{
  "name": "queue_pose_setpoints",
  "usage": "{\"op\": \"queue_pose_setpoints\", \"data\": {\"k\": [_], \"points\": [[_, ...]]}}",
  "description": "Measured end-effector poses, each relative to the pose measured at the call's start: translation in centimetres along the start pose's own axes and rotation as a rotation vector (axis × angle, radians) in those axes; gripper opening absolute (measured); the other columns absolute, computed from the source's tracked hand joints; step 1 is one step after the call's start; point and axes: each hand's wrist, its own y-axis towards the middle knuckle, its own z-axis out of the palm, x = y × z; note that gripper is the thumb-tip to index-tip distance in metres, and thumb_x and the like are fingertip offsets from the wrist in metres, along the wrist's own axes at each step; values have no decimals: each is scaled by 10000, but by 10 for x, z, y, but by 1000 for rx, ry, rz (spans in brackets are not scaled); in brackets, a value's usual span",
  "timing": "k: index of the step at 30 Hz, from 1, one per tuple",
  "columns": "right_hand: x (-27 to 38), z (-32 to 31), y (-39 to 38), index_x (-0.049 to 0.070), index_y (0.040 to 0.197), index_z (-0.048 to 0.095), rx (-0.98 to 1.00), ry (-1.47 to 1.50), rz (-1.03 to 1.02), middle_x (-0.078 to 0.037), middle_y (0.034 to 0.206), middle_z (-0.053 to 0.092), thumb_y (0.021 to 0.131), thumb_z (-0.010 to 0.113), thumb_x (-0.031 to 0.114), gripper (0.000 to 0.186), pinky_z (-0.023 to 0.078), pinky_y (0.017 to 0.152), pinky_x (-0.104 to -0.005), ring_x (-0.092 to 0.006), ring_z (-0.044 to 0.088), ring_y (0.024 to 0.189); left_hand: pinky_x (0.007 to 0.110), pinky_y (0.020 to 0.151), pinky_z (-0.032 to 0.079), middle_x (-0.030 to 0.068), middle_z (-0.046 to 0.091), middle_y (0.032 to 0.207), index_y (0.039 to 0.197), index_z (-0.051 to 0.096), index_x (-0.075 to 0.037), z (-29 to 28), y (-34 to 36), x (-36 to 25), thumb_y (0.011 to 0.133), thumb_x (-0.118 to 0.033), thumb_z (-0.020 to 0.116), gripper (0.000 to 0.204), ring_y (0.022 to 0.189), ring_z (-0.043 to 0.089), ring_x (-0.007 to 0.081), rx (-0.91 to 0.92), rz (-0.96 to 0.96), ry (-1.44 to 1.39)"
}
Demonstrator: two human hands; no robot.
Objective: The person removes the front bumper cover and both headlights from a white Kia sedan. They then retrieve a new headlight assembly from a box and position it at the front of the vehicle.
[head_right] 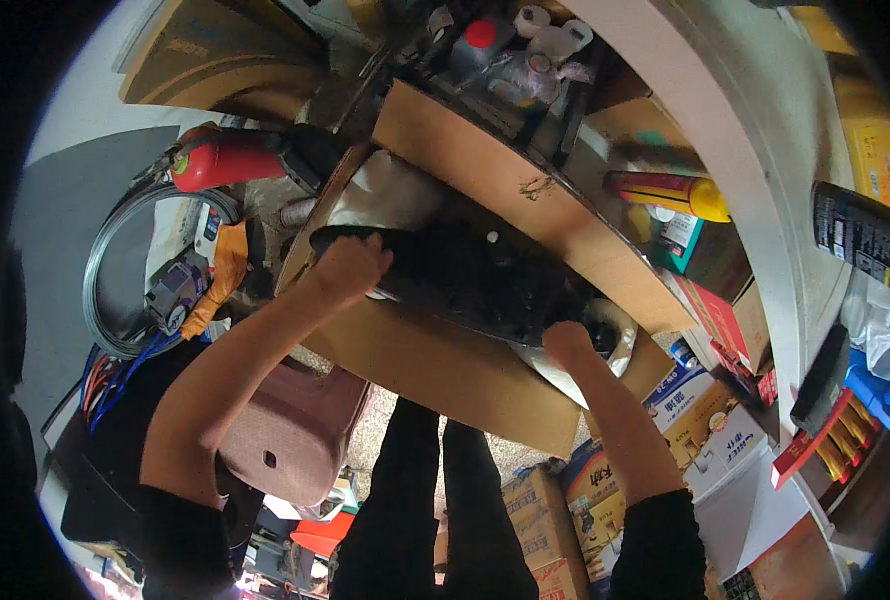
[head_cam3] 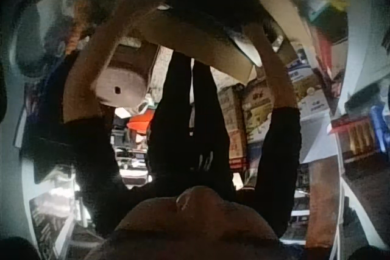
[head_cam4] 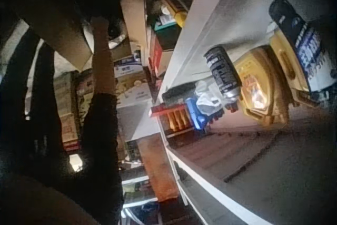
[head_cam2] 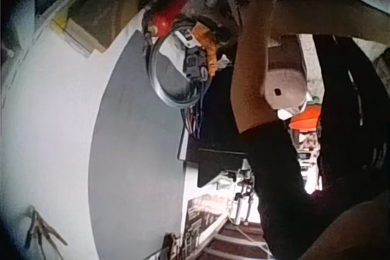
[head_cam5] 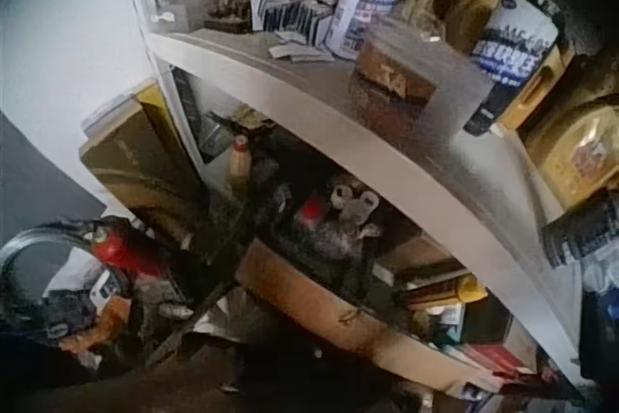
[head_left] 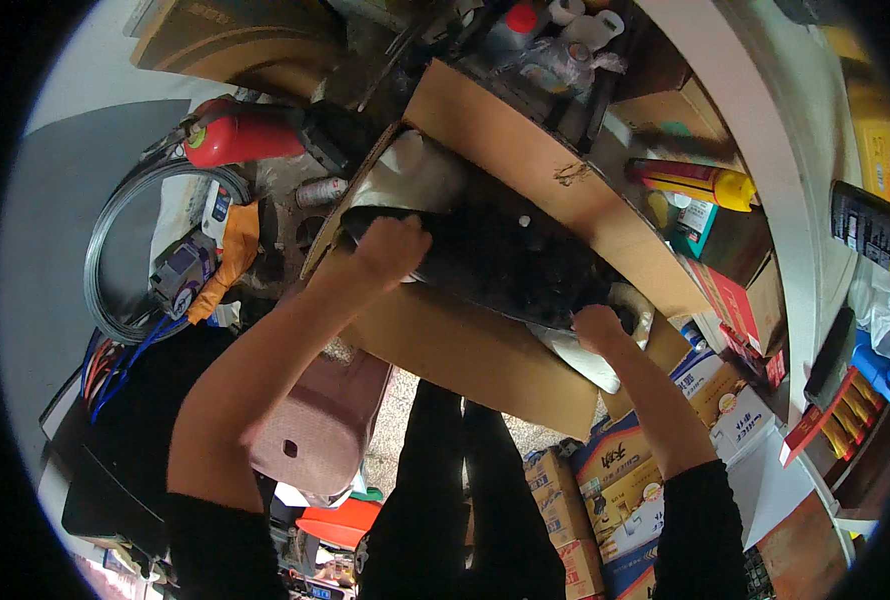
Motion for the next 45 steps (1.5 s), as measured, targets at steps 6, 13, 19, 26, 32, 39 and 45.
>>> {"op": "queue_pose_setpoints", "data": {"k": [6, 13, 19, 26, 32, 39, 45], "points": [[-1, 16, -17, 93, 849, 773, -40, 2, 69, -144, 919, 745, 819, 660, 188, 151, 576, 757, -458, -324, 723, 906, 395, 672, 586, 102, 715, 829, 944, 693, -80, -45, -36, -51, 837, -129, 651, 125, 839, 727, 283, 109, 87, -119], [-1, 1, -63, 74, 800, 770, -104, 61, 45, -154, 870, 743, 759, 641, 114, 140, 585, 719, -444, -327, 732, 857, 371, 667, 576, 103, 726, 832, 888, 685, -61, -137, -102, -94, 814, -129, 676, 101, 830, 728, 270, 120, 175, -98], [41, -34, -156, 75, 811, 764, -222, 194, -108, -177, 876, 733, 758, 679, 165, 135, 575, 752, -470, -356, 717, 873, 364, 678, 559, 85, 719, 837, 909, 692, -77, -269, -190, -149, 800, -117, 694, 116, 837, 721, 243, 271, 110, 119], [93, -73, -295, 34, 849, 714, -721, 500, -281, -211, 833, 699, 838, 667, 218, 191, 553, 725, -502, -417, 682, 829, 375, 620, 567, 87, 751, 834, 873, 766, -103, -443, -340, -235, 755, -135, 753, 123, 824, 743, 247, 354, 2, 345], [71, -52, -355, 58, 1016, 694, -843, 1199, -411, -125, 915, 695, 901, 702, 327, 293, 535, 770, -396, -312, 676, 852, 403, 649, 584, 93, 758, 852, 865, 793, -94, -563, -472, -352, 760, -200, 789, 149, 822, 746, 271, 420, -220, 471], [60, 13, -312, 80, 1537, 298, -318, 2328, -322, -154, 1319, 504, 871, 645, 675, 958, 458, 906, -525, -281, 583, 1047, 493, 705, 538, 178, 692, 749, 880, 711, -4, -646, -631, -441, 907, -444, 678, 442, 797, 699, 405, 390, -507, 298], [129, -79, -316, 94, 1559, 288, -153, 2670, -697, -213, 1535, 328, 876, 567, 740, 981, 213, 1160, -662, -385, 431, 1290, 432, 663, 511, 152, 649, 689, 910, 661, -4, -663, -745, -515, 950, -616, 560, 621, 724, 682, 323, 534, -875, -57]]}}
